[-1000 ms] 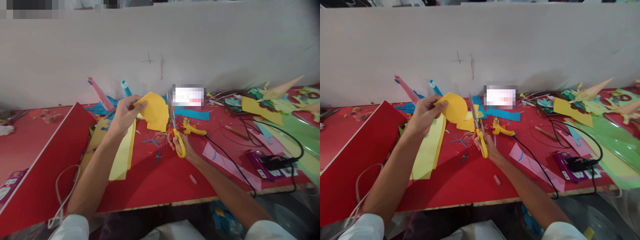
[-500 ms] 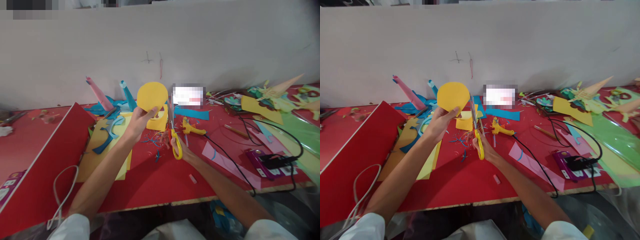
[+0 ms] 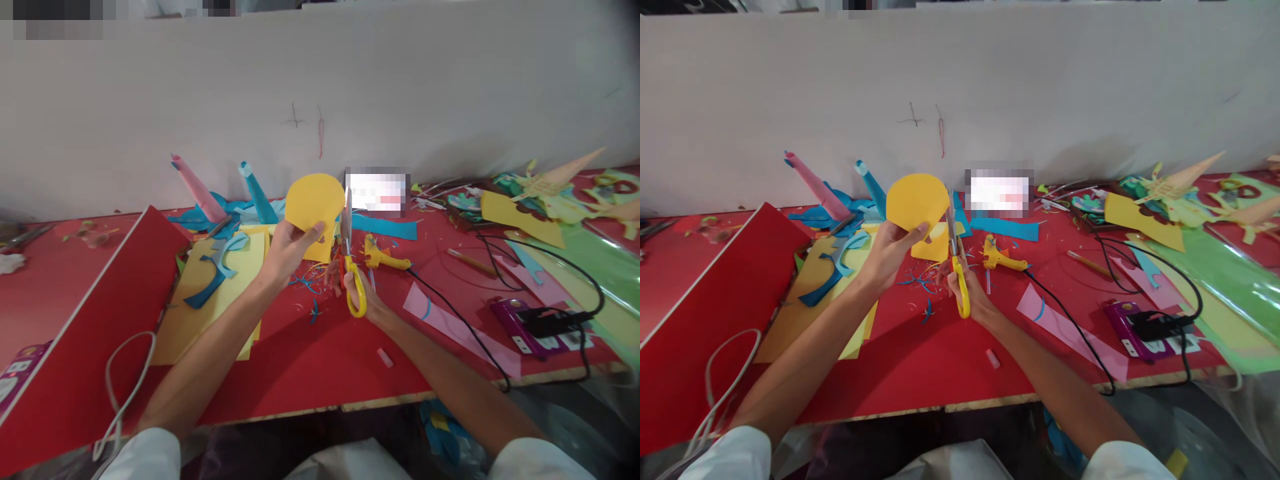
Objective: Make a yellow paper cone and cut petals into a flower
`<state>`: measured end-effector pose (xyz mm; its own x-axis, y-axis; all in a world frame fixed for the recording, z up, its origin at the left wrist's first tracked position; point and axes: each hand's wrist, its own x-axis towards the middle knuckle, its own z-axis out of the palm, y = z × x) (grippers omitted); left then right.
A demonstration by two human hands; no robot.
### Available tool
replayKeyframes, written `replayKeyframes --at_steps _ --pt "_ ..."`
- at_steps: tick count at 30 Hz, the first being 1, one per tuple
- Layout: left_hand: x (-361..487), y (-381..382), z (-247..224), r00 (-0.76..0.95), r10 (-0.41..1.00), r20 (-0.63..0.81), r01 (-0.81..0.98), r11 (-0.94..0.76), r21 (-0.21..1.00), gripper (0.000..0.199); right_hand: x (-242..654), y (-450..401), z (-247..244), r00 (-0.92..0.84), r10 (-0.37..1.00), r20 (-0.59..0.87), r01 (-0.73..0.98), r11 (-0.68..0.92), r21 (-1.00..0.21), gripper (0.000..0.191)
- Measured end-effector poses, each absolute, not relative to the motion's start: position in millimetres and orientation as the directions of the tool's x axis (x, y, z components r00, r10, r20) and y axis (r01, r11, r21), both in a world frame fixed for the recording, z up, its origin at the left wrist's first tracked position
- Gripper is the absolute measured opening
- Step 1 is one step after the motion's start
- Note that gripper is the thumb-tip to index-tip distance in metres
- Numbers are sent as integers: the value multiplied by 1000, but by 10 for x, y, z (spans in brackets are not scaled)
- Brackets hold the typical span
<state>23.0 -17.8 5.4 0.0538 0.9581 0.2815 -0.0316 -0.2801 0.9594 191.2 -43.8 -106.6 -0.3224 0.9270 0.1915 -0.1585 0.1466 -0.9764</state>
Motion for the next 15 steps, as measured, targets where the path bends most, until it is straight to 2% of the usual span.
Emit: replayKeyframes --at_steps 15 --pt "277 -204 9 68 958 278 -50 -275 960 48 1923 -444 -1105 -273 944 185 -121 157 -980 75"
